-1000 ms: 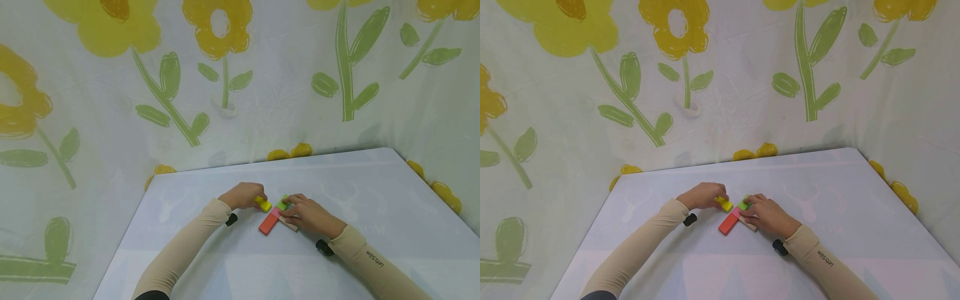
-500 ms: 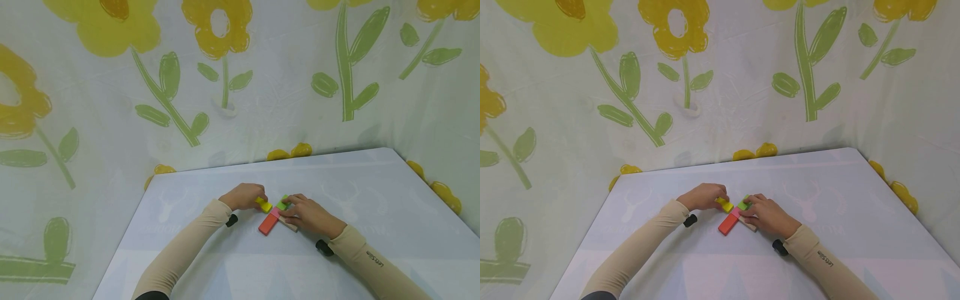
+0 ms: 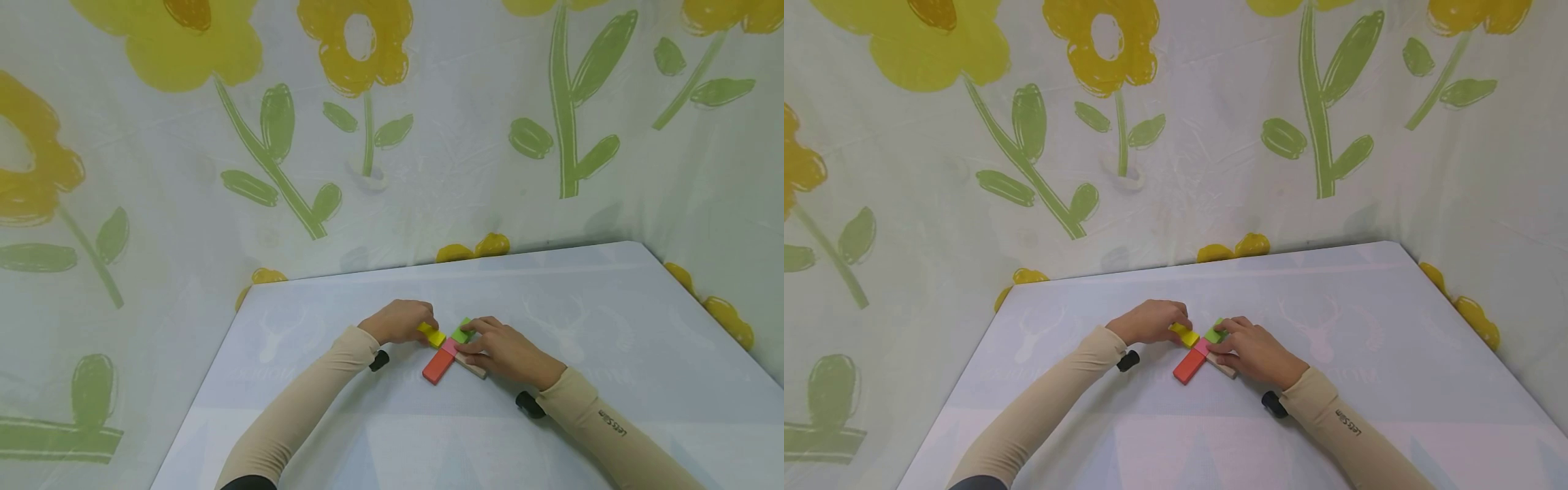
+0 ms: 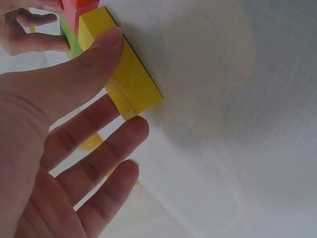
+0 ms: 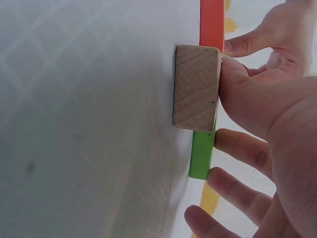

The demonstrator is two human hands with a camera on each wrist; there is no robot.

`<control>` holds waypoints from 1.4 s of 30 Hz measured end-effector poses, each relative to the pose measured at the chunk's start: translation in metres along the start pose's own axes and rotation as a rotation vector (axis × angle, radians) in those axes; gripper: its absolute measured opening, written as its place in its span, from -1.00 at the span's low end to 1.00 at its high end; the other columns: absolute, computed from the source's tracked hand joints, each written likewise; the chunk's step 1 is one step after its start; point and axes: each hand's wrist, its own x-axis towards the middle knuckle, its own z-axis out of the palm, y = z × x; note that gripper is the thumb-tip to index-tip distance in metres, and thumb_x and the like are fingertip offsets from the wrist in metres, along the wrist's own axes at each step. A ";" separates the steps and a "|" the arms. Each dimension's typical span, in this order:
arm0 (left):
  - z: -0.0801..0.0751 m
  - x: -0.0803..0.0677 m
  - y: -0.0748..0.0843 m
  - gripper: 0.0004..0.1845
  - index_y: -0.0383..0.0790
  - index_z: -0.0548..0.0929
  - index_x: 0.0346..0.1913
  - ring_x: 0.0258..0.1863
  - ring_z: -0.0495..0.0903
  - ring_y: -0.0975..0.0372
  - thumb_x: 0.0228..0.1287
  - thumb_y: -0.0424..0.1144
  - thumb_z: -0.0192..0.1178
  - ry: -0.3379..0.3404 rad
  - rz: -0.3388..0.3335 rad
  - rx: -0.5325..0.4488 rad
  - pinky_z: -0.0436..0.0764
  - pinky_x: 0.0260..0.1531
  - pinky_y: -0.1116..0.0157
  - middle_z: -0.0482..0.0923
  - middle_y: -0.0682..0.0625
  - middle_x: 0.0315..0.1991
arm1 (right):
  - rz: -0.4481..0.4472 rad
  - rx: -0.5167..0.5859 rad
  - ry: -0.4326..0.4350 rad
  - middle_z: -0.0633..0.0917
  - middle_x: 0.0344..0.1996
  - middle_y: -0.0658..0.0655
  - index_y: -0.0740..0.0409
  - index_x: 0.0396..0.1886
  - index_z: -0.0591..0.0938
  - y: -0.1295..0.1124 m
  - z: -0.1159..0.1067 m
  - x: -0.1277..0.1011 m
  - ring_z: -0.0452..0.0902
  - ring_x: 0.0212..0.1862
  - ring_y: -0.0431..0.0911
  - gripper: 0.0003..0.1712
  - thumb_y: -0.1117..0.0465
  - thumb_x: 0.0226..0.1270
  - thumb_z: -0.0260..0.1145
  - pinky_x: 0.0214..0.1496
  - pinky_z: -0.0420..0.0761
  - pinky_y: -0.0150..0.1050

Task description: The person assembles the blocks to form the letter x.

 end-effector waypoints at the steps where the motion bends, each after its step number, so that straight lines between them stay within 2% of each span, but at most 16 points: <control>1: 0.000 0.000 0.000 -0.63 0.03 0.80 0.11 -0.08 0.63 0.30 0.25 -0.06 0.47 0.000 0.001 0.001 0.66 0.09 0.34 0.71 0.10 0.01 | 0.000 0.001 0.000 0.67 0.17 0.14 -0.07 0.11 0.80 0.000 0.000 0.000 0.53 0.26 0.17 -0.63 0.10 0.31 0.50 0.18 0.64 0.16; 42: 0.001 0.001 0.002 -0.63 0.05 0.80 0.12 -0.07 0.63 0.30 0.25 -0.05 0.47 -0.004 0.007 0.003 0.66 0.06 0.36 0.70 0.10 0.01 | -0.022 -0.018 0.031 0.68 0.14 0.16 -0.04 0.08 0.81 -0.003 -0.001 0.000 0.55 0.23 0.17 -0.65 0.09 0.29 0.51 0.15 0.67 0.12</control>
